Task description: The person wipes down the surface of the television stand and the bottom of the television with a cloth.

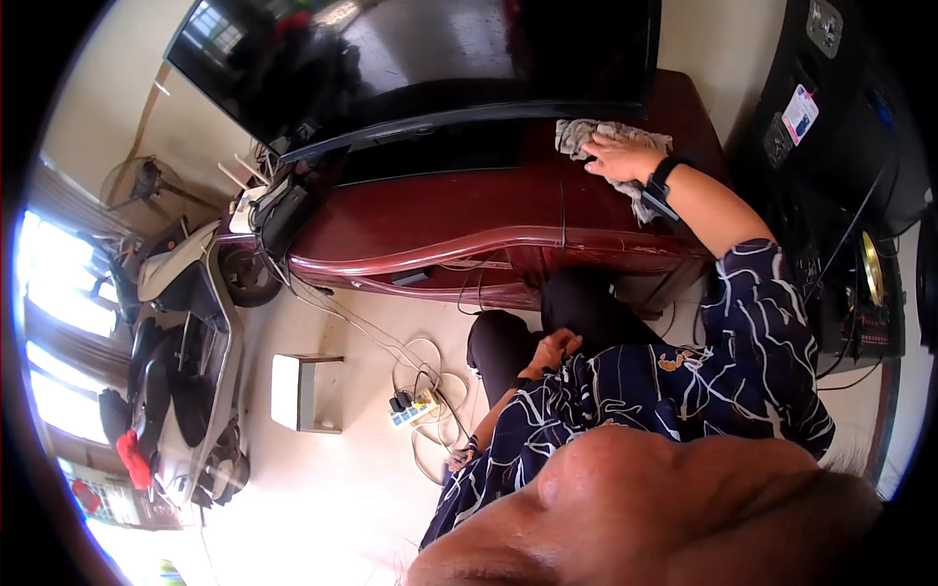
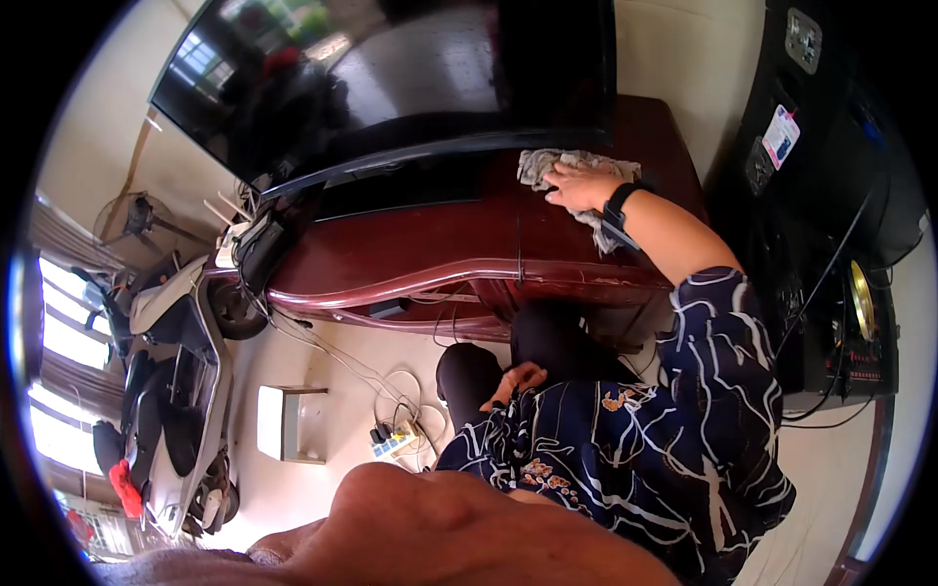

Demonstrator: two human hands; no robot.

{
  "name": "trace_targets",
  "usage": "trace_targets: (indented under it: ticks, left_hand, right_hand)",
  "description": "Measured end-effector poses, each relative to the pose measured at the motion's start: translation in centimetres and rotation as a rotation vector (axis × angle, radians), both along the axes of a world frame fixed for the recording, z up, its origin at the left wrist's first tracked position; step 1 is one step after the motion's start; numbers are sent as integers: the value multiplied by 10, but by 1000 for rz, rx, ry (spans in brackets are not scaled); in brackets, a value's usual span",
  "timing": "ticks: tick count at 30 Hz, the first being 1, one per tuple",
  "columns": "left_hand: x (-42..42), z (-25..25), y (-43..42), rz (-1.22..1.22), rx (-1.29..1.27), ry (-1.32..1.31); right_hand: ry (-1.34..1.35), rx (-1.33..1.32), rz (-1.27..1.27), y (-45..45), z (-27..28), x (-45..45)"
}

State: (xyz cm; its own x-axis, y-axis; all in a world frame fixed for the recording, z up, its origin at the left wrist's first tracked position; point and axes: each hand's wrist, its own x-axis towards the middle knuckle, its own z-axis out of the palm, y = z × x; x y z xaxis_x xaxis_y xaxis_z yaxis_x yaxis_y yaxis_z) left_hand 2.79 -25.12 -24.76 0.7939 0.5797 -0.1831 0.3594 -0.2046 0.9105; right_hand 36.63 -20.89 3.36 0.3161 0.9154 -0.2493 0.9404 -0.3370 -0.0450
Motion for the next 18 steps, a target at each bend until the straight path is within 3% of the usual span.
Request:
trace_targets:
  ticks: [2, 3, 5, 6, 10, 13, 18]
  left_hand:
    - [0, -81, 8, 14, -247, 2]
    - [-3, -52, 4, 27, -242, 1]
    - [0, 54, -9, -28, 14, 198]
    - [-2, 65, -9, -37, 18, 190]
    - [-7, 41, -2, 8, -39, 189]
    - [-2, 22, -3, 33, -33, 150]
    - [-8, 24, 2, -7, 77, 53]
  right_hand:
    - [-11, -16, -94, 13, 15, -8]
    - [-10, -11, -81, 15, 12, -5]
    - [-24, 50, -14, 19, -5, 15]
    - [-58, 127, -9, 15, -14, 17]
    - [-65, 351, 94, -15, -18, 1]
    - [4, 349, 151, -37, -12, 0]
    - [455, 641, 78, -50, 17, 1]
